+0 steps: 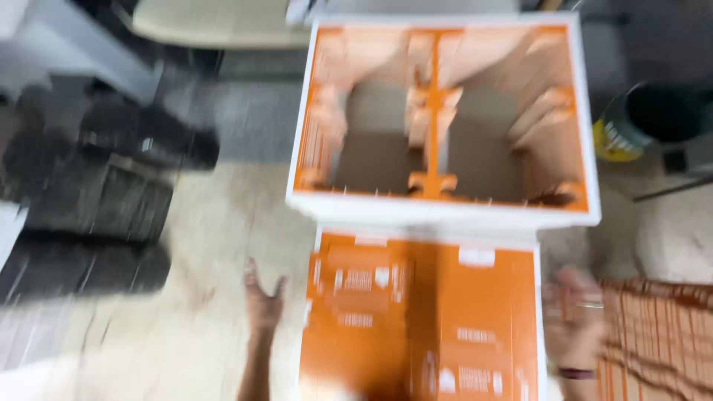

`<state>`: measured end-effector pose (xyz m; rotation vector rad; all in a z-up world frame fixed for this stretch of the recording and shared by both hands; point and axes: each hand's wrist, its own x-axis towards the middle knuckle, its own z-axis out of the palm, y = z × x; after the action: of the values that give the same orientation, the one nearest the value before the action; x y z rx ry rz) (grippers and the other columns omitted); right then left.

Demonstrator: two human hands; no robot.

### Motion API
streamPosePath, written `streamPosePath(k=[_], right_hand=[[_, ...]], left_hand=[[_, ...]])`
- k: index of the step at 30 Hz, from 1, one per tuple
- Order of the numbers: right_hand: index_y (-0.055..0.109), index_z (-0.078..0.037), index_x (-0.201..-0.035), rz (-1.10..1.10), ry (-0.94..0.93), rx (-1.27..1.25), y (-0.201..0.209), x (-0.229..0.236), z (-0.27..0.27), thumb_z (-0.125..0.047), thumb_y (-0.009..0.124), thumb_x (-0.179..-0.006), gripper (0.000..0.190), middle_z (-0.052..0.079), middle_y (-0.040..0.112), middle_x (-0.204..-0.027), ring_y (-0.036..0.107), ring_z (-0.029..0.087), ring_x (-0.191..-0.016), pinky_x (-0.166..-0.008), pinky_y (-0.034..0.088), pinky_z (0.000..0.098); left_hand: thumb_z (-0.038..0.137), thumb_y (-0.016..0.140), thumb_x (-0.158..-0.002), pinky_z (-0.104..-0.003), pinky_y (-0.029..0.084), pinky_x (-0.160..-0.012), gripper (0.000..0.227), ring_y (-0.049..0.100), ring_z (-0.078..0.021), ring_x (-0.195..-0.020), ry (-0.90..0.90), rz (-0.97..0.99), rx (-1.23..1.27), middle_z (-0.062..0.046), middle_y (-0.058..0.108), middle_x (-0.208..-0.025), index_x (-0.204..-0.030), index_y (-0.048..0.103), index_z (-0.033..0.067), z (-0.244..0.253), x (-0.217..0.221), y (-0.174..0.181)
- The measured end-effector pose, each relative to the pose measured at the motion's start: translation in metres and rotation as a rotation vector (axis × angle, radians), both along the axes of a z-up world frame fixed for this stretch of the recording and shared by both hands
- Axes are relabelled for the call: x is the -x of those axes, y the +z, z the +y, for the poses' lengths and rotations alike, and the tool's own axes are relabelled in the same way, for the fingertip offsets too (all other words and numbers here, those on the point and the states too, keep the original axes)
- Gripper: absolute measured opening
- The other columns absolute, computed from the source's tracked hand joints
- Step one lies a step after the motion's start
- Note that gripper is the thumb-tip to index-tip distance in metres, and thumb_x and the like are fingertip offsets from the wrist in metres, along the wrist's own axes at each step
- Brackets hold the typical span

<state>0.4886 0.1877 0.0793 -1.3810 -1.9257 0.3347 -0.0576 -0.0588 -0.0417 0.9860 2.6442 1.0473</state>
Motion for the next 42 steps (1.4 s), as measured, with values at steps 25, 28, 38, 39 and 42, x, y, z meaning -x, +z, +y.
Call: streamPosePath(k=[25, 28, 38, 39, 42], right_hand=[[0.041, -0.005, -0.156, 0.64, -0.07, 1.386, -0.125, 0.124, -0.319, -0.029, 0.083, -0.09, 0.081, 0.03, 0.045, -0.152, 0.053, 0.043, -0.135, -0.1, 0.049, 0.0522], [0.053, -0.011, -0.147, 0.624, -0.104, 1.405, -0.178, 0.106, -0.317, -0.037, 0.09, -0.087, 0.075, 0.022, 0.065, -0.129, 0.072, 0.034, -0.1, -0.079, 0.061, 0.0475], [0.055, -0.007, -0.145, 0.502, 0.132, 1.2, -0.187, 0.084, -0.271, -0.005, 0.075, -0.089, 0.06, 0.026, 0.067, -0.112, 0.069, 0.032, -0.079, -0.064, 0.064, 0.0407], [0.057, -0.006, -0.145, 0.497, 0.148, 1.073, -0.168, 0.074, -0.267, -0.006, 0.076, -0.089, 0.058, 0.027, 0.064, -0.117, 0.068, 0.031, -0.094, -0.071, 0.064, 0.0406], [0.069, 0.009, -0.118, 0.414, 0.24, 0.465, -0.103, 0.08, -0.279, -0.005, 0.078, -0.09, 0.032, 0.03, 0.07, -0.107, 0.07, 0.04, -0.098, -0.085, 0.059, 0.0494]], left_hand=[[0.04, 0.068, -0.096, -0.039, 0.068, -0.065, 0.056, 0.068, -0.0397, -0.112, -0.062, -0.664, 0.514, -0.021, 0.067, -0.126, -0.144, 0.06, 0.0115, -0.171, -0.084, -0.015], [0.061, 0.073, -0.086, -0.053, 0.056, -0.097, 0.072, 0.063, -0.0445, -0.123, -0.259, -0.721, 0.585, -0.027, 0.071, -0.125, -0.13, 0.071, 0.0045, -0.172, -0.106, 0.091], [0.02, 0.086, -0.085, -0.046, 0.053, -0.103, 0.047, 0.065, -0.0277, -0.114, -0.292, -1.092, -0.081, -0.021, 0.073, -0.12, -0.127, 0.073, 0.0025, -0.189, -0.13, 0.088], [0.017, 0.086, -0.084, -0.044, 0.054, -0.102, 0.046, 0.065, -0.0215, -0.109, -0.327, -1.095, -0.149, -0.017, 0.075, -0.117, -0.126, 0.074, 0.0023, -0.182, -0.138, 0.113], [0.015, 0.085, -0.086, -0.04, 0.054, -0.101, 0.043, 0.066, -0.0175, -0.107, -0.428, -1.015, -0.2, -0.013, 0.076, -0.116, -0.127, 0.075, 0.0046, -0.177, -0.119, 0.098]])
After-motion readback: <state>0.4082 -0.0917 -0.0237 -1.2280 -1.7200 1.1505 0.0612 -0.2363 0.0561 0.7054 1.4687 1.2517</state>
